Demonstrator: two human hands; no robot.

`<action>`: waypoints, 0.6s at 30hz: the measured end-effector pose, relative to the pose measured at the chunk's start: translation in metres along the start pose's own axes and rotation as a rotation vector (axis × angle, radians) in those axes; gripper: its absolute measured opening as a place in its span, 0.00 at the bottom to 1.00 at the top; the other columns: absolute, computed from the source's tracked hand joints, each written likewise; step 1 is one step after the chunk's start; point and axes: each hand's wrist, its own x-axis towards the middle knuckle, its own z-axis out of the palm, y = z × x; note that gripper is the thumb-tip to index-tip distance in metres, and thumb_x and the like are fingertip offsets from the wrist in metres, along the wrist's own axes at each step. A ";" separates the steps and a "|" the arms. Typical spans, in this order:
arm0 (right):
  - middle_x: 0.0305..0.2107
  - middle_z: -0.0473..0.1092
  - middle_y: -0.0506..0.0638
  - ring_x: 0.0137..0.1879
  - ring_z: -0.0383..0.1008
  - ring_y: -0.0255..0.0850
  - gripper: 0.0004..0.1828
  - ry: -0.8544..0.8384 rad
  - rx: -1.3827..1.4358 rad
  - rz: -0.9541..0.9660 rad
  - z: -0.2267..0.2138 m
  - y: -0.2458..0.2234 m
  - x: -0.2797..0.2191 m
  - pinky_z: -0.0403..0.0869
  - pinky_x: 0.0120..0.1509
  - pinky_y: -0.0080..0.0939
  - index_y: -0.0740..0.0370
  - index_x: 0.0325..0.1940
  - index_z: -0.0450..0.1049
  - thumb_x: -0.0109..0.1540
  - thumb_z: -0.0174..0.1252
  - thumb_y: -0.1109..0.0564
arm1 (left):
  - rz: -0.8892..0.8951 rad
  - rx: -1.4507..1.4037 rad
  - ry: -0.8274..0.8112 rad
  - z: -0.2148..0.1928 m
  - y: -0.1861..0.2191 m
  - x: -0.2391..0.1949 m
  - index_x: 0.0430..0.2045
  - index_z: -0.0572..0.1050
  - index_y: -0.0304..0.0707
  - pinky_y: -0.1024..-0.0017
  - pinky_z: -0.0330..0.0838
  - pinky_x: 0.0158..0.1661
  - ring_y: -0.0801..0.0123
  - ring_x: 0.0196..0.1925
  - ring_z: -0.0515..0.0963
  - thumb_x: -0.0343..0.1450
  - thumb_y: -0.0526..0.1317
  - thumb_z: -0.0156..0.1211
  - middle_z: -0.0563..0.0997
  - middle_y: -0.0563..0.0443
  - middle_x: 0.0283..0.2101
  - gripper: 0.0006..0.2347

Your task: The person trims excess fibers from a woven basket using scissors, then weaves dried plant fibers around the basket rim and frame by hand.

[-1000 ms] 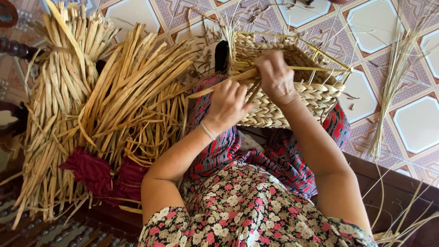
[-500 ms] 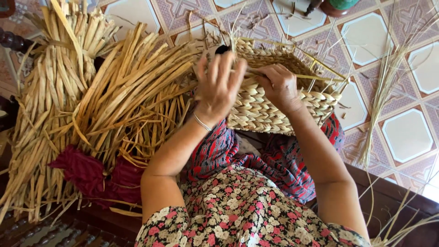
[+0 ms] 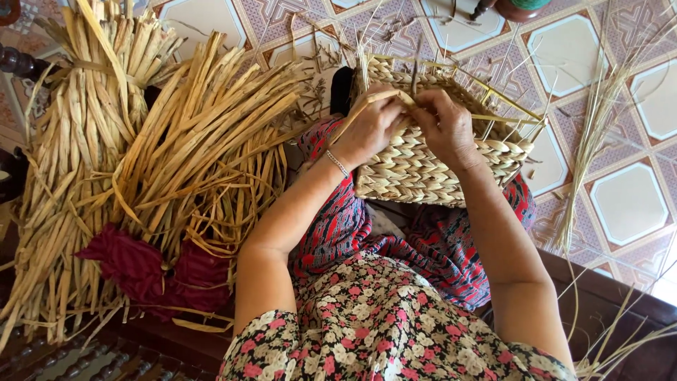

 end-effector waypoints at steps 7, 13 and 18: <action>0.33 0.74 0.51 0.34 0.76 0.37 0.04 0.133 -0.103 -0.041 0.009 -0.001 0.000 0.76 0.37 0.33 0.65 0.38 0.77 0.64 0.67 0.64 | 0.185 0.115 0.005 0.028 0.009 -0.034 0.39 0.79 0.29 0.69 0.79 0.50 0.63 0.49 0.77 0.69 0.30 0.66 0.78 0.47 0.46 0.07; 0.36 0.76 0.50 0.39 0.79 0.40 0.05 0.046 -0.198 -0.161 -0.005 -0.014 0.002 0.78 0.44 0.39 0.65 0.41 0.78 0.63 0.67 0.64 | 0.188 0.146 -0.056 -0.009 0.007 -0.017 0.51 0.74 0.31 0.60 0.68 0.58 0.59 0.55 0.74 0.69 0.30 0.66 0.77 0.45 0.51 0.16; 0.39 0.76 0.55 0.42 0.79 0.43 0.14 -0.045 -0.108 -0.131 -0.012 -0.022 -0.003 0.79 0.47 0.41 0.69 0.52 0.77 0.62 0.64 0.66 | 0.251 0.346 -0.004 -0.040 -0.005 0.018 0.62 0.68 0.41 0.48 0.45 0.70 0.54 0.67 0.69 0.64 0.26 0.60 0.77 0.43 0.62 0.28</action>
